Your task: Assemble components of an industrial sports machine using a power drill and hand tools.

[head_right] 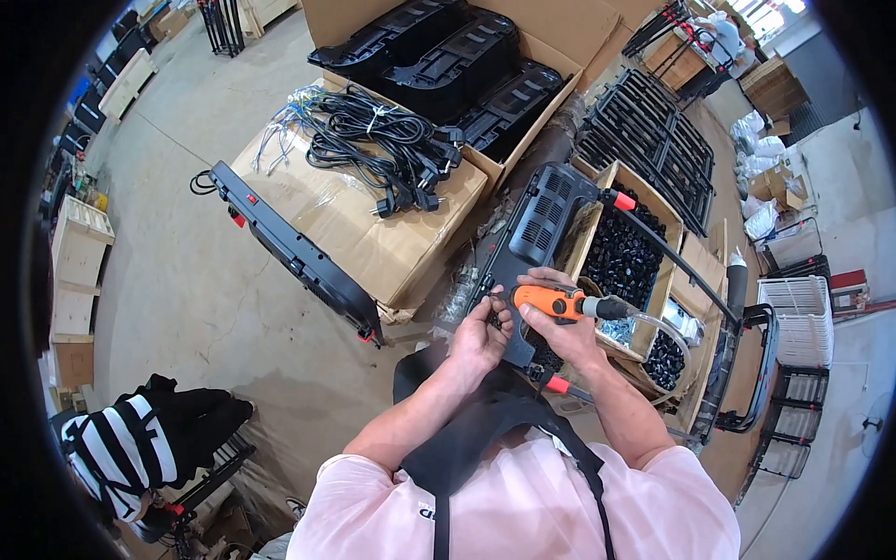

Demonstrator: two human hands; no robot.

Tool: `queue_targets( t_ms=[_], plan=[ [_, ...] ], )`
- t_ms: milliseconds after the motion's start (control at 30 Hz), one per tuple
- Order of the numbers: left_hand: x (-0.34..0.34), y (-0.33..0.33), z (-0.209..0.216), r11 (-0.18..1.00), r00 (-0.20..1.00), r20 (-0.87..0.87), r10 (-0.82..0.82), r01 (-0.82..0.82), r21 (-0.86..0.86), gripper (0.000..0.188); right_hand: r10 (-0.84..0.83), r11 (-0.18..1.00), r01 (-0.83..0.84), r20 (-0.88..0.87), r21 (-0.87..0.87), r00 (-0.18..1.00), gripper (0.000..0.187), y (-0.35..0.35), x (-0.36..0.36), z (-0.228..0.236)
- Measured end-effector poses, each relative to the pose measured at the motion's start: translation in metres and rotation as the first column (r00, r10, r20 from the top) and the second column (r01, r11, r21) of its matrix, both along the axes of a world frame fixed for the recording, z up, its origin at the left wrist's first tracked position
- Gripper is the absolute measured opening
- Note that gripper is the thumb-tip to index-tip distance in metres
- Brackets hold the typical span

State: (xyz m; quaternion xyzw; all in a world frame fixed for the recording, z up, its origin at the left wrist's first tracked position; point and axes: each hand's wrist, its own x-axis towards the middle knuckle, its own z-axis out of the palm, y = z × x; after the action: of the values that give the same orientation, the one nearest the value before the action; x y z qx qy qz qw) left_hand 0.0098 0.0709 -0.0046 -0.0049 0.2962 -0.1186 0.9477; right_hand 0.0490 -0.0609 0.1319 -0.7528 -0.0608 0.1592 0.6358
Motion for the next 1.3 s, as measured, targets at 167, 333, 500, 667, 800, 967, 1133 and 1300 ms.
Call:
queue_targets(
  t_ms=[167,333,500,667,800,967,1133,1300],
  plan=[
    [0.001,0.005,-0.006,1.000,1.000,-0.011,0.011,-0.011,0.015,0.024,0.033,0.998,-0.031,0.045,-0.055,0.998,0.055,0.009,0.004,-0.008],
    [0.001,0.009,-0.010,0.999,0.999,-0.027,-0.022,0.023,0.047,0.023,0.058,0.992,-0.053,0.047,-0.111,0.997,0.053,0.018,0.008,-0.008],
    [-0.001,0.008,-0.016,0.987,0.992,0.028,-0.122,0.118,0.109,0.025,0.132,0.984,-0.123,0.062,-0.129,0.989,0.047,0.029,0.008,-0.005],
    [-0.002,0.004,0.007,0.966,0.977,-0.013,-0.215,0.214,0.147,0.030,0.115,0.977,-0.089,0.129,-0.196,0.985,0.036,0.037,0.009,-0.019],
    [-0.004,0.006,0.000,0.945,0.957,0.039,-0.286,0.275,0.175,0.032,0.166,0.964,-0.139,0.104,-0.229,0.981,0.040,0.035,0.010,-0.025],
    [0.000,0.000,0.004,0.947,0.957,0.013,-0.290,0.285,0.150,0.027,-0.017,0.995,0.014,-0.027,-0.099,0.999,0.055,0.038,0.006,-0.004],
    [0.005,-0.011,0.006,0.940,0.952,0.028,-0.306,0.297,0.170,0.029,-0.363,0.932,0.363,0.101,0.018,0.926,0.060,-0.016,-0.034,0.037],
    [0.037,-0.054,0.015,0.894,0.910,0.080,-0.406,0.378,0.241,0.036,-0.685,0.728,0.673,0.104,0.131,0.721,0.066,-0.099,-0.088,0.052]
  ],
)
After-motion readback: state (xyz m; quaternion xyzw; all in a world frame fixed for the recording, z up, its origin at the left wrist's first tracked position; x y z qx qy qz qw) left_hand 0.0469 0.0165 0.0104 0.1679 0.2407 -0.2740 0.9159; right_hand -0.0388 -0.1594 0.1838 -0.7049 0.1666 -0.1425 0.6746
